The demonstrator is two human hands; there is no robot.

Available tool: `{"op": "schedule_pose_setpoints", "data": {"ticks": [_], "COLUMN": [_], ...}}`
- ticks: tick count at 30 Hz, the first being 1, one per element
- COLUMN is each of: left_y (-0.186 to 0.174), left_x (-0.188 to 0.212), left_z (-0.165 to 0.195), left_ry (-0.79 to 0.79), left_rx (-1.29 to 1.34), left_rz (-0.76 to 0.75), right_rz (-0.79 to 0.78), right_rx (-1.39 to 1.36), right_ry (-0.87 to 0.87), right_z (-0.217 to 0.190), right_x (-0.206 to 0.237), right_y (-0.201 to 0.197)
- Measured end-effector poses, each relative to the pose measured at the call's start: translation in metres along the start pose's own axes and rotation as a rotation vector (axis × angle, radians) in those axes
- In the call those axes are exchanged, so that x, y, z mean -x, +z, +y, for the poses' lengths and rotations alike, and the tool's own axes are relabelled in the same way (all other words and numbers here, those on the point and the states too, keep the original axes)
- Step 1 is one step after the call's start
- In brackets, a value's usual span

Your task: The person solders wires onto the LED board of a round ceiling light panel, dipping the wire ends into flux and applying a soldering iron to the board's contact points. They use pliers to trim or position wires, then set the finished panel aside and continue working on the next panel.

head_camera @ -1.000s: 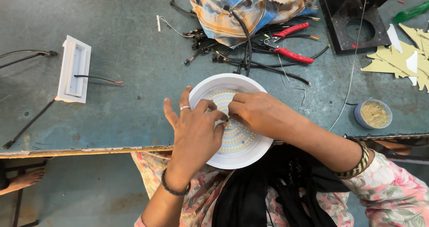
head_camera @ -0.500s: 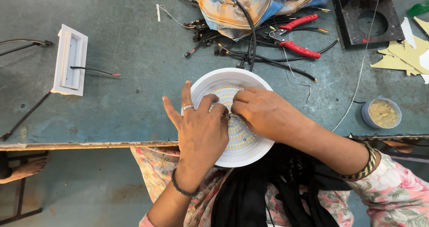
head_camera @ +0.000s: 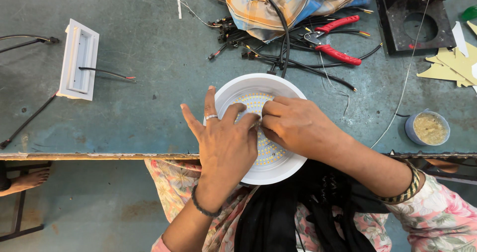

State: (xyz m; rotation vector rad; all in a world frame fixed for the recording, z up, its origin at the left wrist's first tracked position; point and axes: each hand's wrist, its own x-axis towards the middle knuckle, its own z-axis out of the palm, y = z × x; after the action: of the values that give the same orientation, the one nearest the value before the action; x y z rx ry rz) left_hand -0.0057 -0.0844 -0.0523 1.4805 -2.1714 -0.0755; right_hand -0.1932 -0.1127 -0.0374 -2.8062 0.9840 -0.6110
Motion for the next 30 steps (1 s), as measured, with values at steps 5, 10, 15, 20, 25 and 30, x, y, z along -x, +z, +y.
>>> {"op": "schedule_pose_setpoints", "data": {"ticks": [5,10,15,20,25,30], "left_y": [0.0,-0.002,-0.003,-0.005,-0.009,-0.01], "left_x": [-0.002,-0.002,-0.003,-0.006,-0.011,-0.013], "left_z": [-0.001,-0.002,-0.002,-0.007,-0.01,-0.011], "left_ry": [-0.002,-0.003,-0.022,-0.024,-0.053,-0.046], "left_rx": [-0.003,0.046,0.033,0.1,0.17,0.162], "left_rz": [-0.048,-0.055,-0.09,-0.09,-0.161,-0.183], "right_rz": [-0.024,-0.05,-0.043,0.143,0.499,0.561], "right_rx": [0.061,0.054,-0.136,-0.275,-0.367,-0.611], "right_ry": [0.036,0.016,0.002,0.096,0.384,0.362], "right_z": [-0.003,-0.003,0.003,0.004,-0.022,-0.057], "right_x": [0.002,0.002,0.001,0.02,0.07,0.122], "right_y": [0.002,0.003,-0.001,-0.014,-0.013,-0.002]}}
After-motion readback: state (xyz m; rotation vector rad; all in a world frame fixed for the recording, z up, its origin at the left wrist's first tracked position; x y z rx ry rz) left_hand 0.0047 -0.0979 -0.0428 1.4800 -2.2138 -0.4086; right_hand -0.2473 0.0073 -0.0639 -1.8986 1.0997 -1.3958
